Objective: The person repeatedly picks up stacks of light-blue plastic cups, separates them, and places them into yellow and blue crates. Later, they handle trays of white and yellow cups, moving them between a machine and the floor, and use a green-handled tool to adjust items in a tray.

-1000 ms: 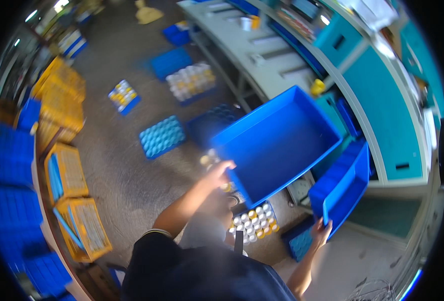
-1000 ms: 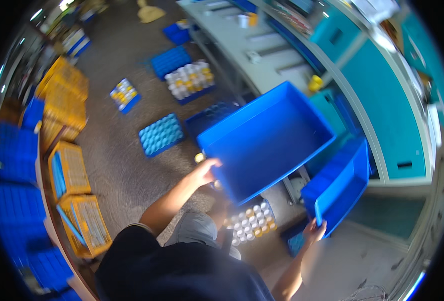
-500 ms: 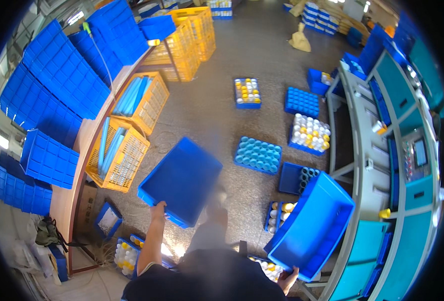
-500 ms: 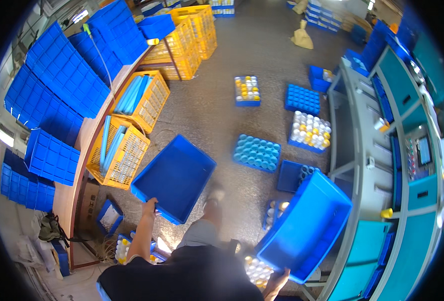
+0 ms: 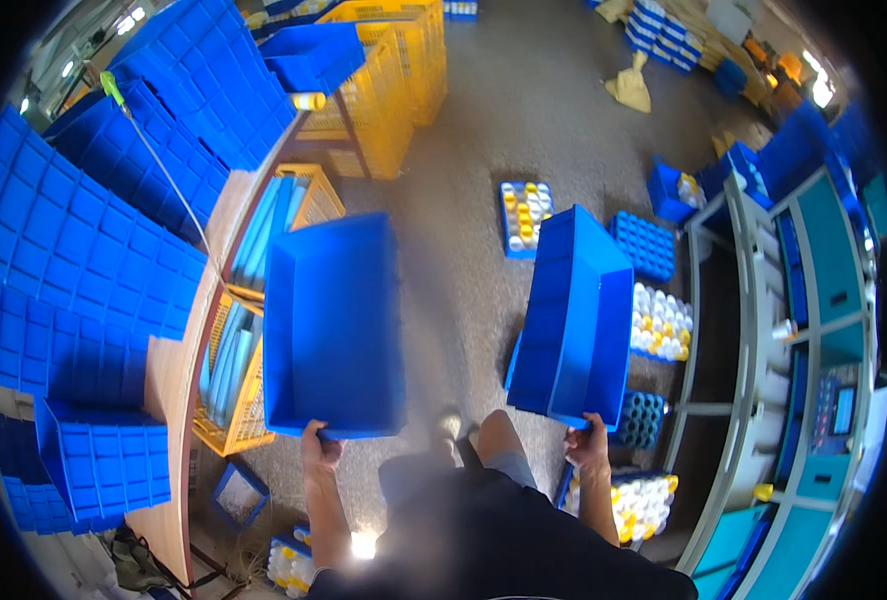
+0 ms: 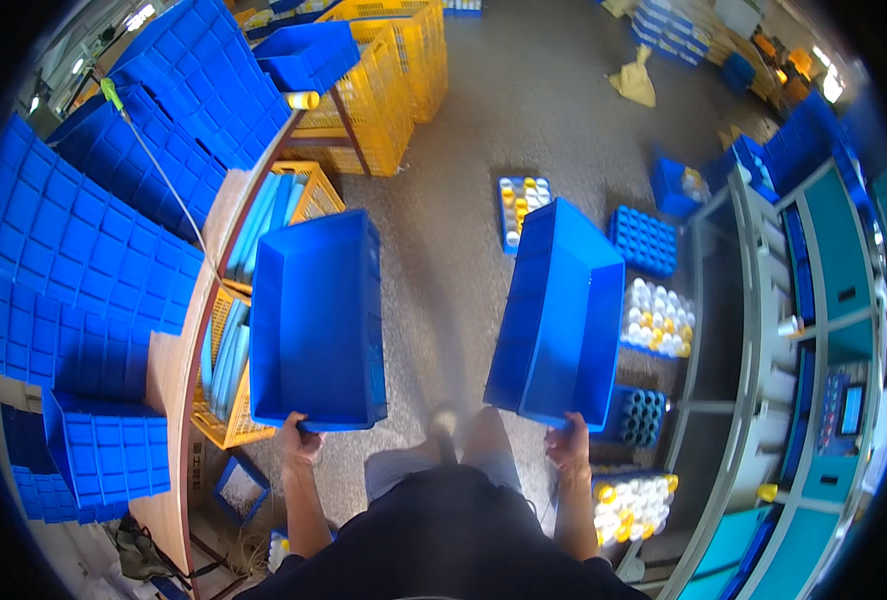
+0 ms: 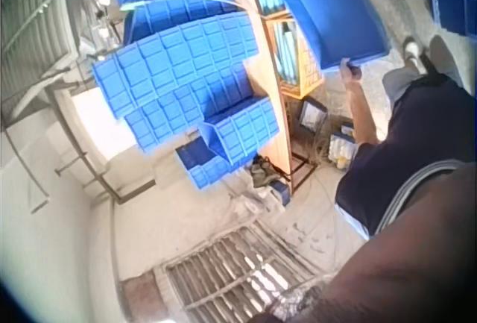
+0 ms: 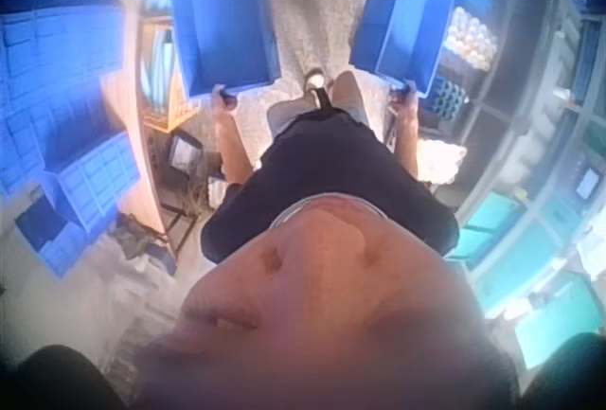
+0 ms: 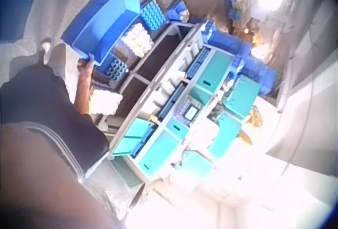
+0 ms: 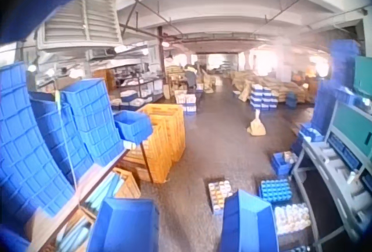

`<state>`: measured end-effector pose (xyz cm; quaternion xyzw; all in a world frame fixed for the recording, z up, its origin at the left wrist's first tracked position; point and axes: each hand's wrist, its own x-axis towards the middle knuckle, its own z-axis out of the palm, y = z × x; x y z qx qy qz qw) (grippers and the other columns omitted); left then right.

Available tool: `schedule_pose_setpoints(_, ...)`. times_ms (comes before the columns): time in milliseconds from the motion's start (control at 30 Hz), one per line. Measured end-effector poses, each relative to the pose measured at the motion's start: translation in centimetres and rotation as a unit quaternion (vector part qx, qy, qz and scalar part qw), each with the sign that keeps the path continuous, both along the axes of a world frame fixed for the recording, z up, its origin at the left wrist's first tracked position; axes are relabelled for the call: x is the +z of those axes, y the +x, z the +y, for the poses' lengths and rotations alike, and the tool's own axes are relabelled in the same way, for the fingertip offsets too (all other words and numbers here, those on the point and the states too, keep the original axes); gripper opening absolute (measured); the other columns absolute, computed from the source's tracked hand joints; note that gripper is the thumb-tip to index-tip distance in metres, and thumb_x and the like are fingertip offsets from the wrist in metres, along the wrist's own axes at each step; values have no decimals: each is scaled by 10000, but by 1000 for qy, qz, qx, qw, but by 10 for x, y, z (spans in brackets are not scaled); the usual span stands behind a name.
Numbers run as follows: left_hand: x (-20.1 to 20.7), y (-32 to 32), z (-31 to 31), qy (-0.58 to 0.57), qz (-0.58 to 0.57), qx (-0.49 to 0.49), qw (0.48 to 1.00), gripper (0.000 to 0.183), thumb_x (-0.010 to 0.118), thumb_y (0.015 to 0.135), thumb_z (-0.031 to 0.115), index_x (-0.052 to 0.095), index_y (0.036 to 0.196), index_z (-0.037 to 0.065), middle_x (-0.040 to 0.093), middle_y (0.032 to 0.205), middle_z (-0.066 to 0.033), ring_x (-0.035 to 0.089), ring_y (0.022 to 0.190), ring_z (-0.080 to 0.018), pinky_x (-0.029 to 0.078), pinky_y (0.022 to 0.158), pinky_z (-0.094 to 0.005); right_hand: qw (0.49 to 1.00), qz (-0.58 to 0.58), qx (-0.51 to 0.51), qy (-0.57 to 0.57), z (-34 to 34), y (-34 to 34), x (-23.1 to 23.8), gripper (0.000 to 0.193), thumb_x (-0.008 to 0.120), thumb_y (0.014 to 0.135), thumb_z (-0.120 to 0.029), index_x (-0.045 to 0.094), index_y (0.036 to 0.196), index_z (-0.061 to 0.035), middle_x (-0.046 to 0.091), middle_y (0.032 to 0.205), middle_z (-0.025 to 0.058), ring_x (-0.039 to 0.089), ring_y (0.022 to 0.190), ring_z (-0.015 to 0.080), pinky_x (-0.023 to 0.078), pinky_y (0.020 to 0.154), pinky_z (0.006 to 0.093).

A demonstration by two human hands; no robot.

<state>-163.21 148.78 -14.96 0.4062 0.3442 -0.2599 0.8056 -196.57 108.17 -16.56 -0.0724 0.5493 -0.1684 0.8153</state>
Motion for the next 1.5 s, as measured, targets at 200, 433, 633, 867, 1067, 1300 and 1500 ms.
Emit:
schedule_pose_setpoints(200, 54, 199, -180, -59, -183, -7, 981, 412, 588, 769, -18, 557, 1175, 42, 616, 1146, -79, 567, 1127, -263, 447, 1010, -435, 999, 26, 30, -36, -102, 134, -26, 195, 627, 835, -258, 562, 932, -102, 590, 662, 61, 532, 476, 186, 375, 381, 279)
schedule_pose_setpoints(433, 138, 426, -400, -166, -208, 2, 964, 456, 601, 810, 34, 500, 1255, 27, 564, 1269, -159, 517, 1218, -355, 398, 1076, -540, 991, 12, 42, -126, -267, 336, -34, 190, 627, 853, -275, 596, 884, -90, 588, 623, 51, 564, 468, 186, 381, 351, 272)
schedule_pose_setpoints(633, 181, 600, -518, -158, -243, 124, 949, 352, 564, 864, 75, 477, 1198, 2, 555, 1219, -165, 549, 1168, -348, 368, 1045, -670, 977, -29, 119, -176, -382, 503, 6, 163, 644, 850, -270, 587, 869, -118, 621, 666, 25, 588, 525, 143, 379, 372, 243)
schedule_pose_setpoints(867, 191, 772, -608, -94, -237, 340, 905, 142, 594, 902, 121, 552, 928, -12, 482, 713, -105, 480, 639, -217, 480, 872, -660, 965, -78, 175, -180, -491, 687, 22, 181, 616, 889, -262, 573, 987, -115, 629, 745, 22, 599, 576, 137, 384, 387, 251)
schedule_pose_setpoints(1067, 189, 854, -649, -57, -263, 432, 861, 313, 622, 943, 180, 565, 1055, -107, 588, 908, -172, 575, 864, -271, 508, 917, -532, 943, -36, 226, -242, -576, 855, 51, 213, 650, 856, -268, 579, 976, -107, 649, 757, 42, 619, 579, 149, 357, 370, 235)
schedule_pose_setpoints(1300, 189, 843, -653, -65, -307, 412, 856, 372, 593, 967, 217, 538, 1150, -102, 628, 1016, -227, 607, 1016, -310, 475, 1006, -454, 900, -79, 326, -278, -660, 1125, 43, 144, 666, 863, -211, 588, 886, -92, 638, 730, 37, 611, 570, 148, 368, 396, 238)
schedule_pose_setpoints(1500, 174, 794, -678, -3, -298, 372, 879, 225, 678, 913, 270, 609, 1033, 91, 692, 956, -86, 650, 1007, -256, 477, 965, -493, 788, -192, 452, -371, -677, 1310, -9, 279, 651, 892, -300, 584, 884, -30, 599, 709, 67, 548, 565, 145, 408, 471, 218)
